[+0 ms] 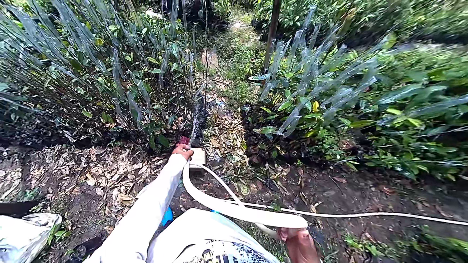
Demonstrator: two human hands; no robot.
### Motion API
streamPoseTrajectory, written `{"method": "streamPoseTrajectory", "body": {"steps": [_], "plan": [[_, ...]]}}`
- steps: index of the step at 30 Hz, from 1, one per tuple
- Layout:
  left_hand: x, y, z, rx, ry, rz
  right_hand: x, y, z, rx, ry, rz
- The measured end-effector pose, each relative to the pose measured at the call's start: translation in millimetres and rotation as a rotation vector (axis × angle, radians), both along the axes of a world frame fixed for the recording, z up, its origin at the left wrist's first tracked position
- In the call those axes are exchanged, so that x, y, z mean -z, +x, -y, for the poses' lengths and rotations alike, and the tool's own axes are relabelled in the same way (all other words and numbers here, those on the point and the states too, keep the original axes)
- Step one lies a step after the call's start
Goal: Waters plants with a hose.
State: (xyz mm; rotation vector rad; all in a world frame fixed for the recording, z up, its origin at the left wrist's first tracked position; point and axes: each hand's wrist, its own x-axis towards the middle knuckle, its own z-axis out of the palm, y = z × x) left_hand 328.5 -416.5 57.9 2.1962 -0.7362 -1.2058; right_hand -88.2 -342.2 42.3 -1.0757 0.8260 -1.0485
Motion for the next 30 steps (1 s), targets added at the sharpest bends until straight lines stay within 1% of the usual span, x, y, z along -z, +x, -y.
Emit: {"method": "streamPoseTrajectory", "body": {"steps": [2, 6, 12, 16, 19, 22, 26, 30], "plan": [[-7.4, 10.2, -11.2, -0.009, -0.004, 0.011, -8.7, 8.6, -2.7, -0.022, 0.003, -0.050], [-11.0, 28.5, -27.0, -0.062, -0.005, 0.024, -28.1, 27.3, -7.6, -0.036, 0.012, -0.102], [-18.3, 49.0, -42.1, -0.059, -0.028, -0.016, -39.1, 50.0, -17.3, -0.111, -0.088, -0.069], [-15.2, 67.5, -54.5, -0.032, -0.057, -0.054, -47.5, 73.1, -31.9, -0.110, -0.122, -0.060], [-12.8, 83.3, -67.3, -0.002, -0.014, -0.064, -56.4, 95.2, -48.9, -0.076, -0.097, -0.075], [-5.1, 102.9, -82.5, 0.040, 0.035, -0.053, -56.1, 114.3, -62.9, -0.066, -0.095, -0.099], [5.0, 127.6, -107.2, 0.033, 0.072, -0.073, -59.1, 142.9, -83.0, -0.040, -0.100, -0.176], [11.7, 150.8, -129.7, 0.012, 0.080, -0.145, -63.3, 170.4, -104.6, -0.030, -0.083, -0.217]]}}
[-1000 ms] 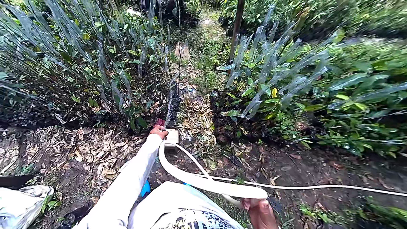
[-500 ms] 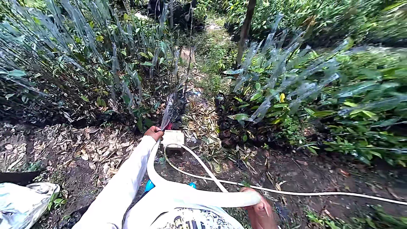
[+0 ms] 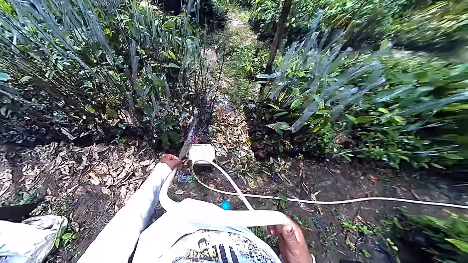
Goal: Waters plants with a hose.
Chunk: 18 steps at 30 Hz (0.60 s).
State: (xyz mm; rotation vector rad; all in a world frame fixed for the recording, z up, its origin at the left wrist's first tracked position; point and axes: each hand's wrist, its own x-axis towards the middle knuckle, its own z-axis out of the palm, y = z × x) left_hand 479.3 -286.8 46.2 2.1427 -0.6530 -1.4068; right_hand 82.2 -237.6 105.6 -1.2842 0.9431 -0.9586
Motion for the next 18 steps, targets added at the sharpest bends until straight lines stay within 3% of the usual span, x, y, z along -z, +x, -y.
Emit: {"method": "streamPoseTrajectory", "body": {"steps": [8, 18], "plan": [[10.5, 42.7, -25.7, -0.027, -0.083, -0.029, 6.9, 47.0, -32.4, -0.075, -0.034, 0.023], [15.5, 60.4, -25.9, -0.085, -0.176, -0.052, 10.4, 58.1, -38.4, -0.126, -0.103, 0.046]]}}
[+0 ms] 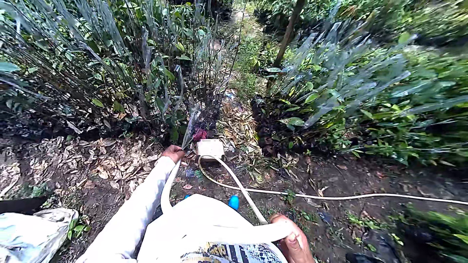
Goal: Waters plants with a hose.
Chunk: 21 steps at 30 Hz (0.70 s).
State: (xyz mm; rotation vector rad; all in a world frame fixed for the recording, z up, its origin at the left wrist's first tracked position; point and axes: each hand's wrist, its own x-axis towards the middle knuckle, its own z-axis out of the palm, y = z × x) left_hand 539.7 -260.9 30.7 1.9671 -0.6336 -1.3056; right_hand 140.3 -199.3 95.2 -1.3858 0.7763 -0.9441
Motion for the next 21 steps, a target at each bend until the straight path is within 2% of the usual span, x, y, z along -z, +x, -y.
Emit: {"method": "streamPoseTrajectory", "body": {"steps": [11, 17, 21], "plan": [[16.6, -21.9, -21.7, 0.006, 0.137, -0.018, -9.2, -13.6, 19.6, -0.009, 0.070, -0.085], [8.7, -31.3, -18.7, -0.131, 0.047, -0.052, -7.7, -25.5, 37.9, -0.121, 0.016, -0.044], [13.2, -43.8, -21.9, -0.100, 0.068, -0.075, -6.7, -32.9, 47.4, -0.145, 0.023, -0.021]]}}
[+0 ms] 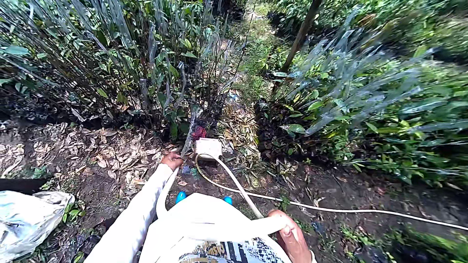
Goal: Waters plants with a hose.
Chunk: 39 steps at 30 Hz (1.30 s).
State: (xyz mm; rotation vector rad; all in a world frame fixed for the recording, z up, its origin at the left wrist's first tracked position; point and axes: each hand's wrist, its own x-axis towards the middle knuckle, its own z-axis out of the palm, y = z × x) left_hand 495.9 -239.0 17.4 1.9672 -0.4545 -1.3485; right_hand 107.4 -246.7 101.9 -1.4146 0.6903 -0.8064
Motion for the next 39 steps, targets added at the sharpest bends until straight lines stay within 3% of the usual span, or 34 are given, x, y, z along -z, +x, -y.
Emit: {"method": "streamPoseTrajectory", "body": {"steps": [5, 14, 17, 24, 34, 39], "plan": [[7.5, -13.1, -10.7, -0.019, 0.072, 0.001, 2.1, -10.9, 7.1, 0.000, 0.036, -0.030], [-1.9, -8.3, -45.4, -0.272, 0.047, 0.069, 1.5, -17.1, 18.9, -0.065, -0.044, -0.085], [-0.6, -14.4, -47.3, -0.235, 0.057, 0.072, 0.3, -17.9, 21.8, -0.080, -0.023, -0.073], [8.1, -27.6, -30.8, -0.149, 0.060, 0.046, 6.8, -24.1, 32.5, -0.086, -0.044, -0.075], [-17.7, -21.3, 28.2, -0.128, -0.066, 0.044, 6.7, -22.8, 40.6, -0.078, -0.030, 0.027], [-16.9, -15.2, 37.7, -0.035, -0.021, 0.045, 6.3, -20.4, 37.0, -0.050, -0.003, 0.010]]}}
